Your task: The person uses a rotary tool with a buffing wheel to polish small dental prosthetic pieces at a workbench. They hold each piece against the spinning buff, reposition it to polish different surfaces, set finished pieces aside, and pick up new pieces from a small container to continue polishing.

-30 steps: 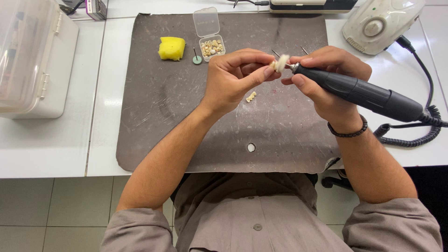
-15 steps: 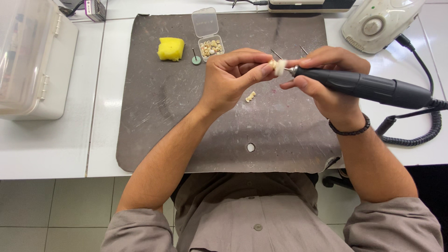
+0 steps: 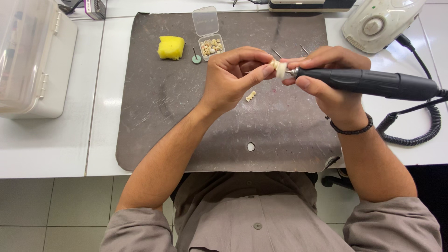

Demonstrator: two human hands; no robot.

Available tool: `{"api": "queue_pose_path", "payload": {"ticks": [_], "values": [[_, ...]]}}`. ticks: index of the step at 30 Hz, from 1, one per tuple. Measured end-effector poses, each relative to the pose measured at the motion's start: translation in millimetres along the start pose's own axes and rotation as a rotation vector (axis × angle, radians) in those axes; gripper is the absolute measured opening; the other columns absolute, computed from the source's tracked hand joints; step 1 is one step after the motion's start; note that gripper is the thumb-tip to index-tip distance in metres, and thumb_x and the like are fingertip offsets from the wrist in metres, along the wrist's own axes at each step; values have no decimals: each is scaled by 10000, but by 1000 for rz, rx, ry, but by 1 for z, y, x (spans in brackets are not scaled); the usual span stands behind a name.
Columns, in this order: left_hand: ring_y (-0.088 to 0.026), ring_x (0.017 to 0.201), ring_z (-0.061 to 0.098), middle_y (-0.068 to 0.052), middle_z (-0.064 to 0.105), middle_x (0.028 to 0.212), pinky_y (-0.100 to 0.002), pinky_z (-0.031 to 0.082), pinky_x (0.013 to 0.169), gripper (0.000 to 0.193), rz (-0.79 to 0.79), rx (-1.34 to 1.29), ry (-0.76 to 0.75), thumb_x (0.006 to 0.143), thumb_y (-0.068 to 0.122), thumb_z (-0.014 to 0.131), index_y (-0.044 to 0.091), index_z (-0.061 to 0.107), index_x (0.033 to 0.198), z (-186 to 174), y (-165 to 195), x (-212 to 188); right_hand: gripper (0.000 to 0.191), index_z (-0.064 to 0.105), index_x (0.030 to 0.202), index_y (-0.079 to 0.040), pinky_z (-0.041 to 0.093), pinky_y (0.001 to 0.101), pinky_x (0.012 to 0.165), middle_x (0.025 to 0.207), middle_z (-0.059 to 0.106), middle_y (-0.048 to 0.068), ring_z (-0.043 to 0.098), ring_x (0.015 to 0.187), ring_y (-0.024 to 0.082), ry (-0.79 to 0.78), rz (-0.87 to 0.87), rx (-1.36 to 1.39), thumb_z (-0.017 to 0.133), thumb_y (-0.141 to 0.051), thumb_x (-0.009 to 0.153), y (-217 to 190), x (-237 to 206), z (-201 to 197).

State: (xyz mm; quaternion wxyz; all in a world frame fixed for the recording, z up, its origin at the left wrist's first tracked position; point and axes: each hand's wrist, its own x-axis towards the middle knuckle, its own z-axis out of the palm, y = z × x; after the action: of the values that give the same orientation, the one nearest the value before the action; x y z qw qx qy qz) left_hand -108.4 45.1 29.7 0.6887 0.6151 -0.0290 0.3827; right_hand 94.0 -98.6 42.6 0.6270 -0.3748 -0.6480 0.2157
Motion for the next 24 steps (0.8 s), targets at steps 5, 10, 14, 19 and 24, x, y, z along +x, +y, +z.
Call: {"api": "queue_pose_path", "payload": {"ticks": [5,10,14,19,24], "values": [[-203,1154,726,-94,673,1189,-372,675,1072,251,-34,-79,30,1028,-28,668,15,680,1275,-1,2,1,141,604,1163,49,724,400,896,1104,685,176,759,1088,261,80,29,160,709,4,1082,1,-1,1],[-212,1139,740,-81,657,1209,-363,671,1066,158,-15,9,27,1032,-42,663,-10,713,1178,-1,-2,2,157,602,1183,43,715,417,885,1113,681,197,751,1094,296,48,73,201,688,23,1054,1,0,6],[-190,1121,742,-81,685,1177,-340,666,1062,112,11,58,42,1017,-51,707,4,713,1115,0,-3,1,156,605,1177,56,715,416,888,1127,675,201,746,1109,304,64,72,170,689,33,1047,-1,0,9],[-146,998,757,-77,757,1077,-288,687,901,136,-107,325,49,978,27,753,14,733,1112,4,-1,1,148,603,1157,62,710,409,903,1122,681,194,744,1106,290,55,76,156,701,20,1054,-1,1,9],[-152,1062,728,-79,700,1166,-303,669,964,289,-114,221,-13,1031,87,720,25,688,1312,5,-1,2,138,616,1167,55,714,413,908,1129,683,193,747,1111,292,93,79,154,703,20,1066,0,2,9]]}}
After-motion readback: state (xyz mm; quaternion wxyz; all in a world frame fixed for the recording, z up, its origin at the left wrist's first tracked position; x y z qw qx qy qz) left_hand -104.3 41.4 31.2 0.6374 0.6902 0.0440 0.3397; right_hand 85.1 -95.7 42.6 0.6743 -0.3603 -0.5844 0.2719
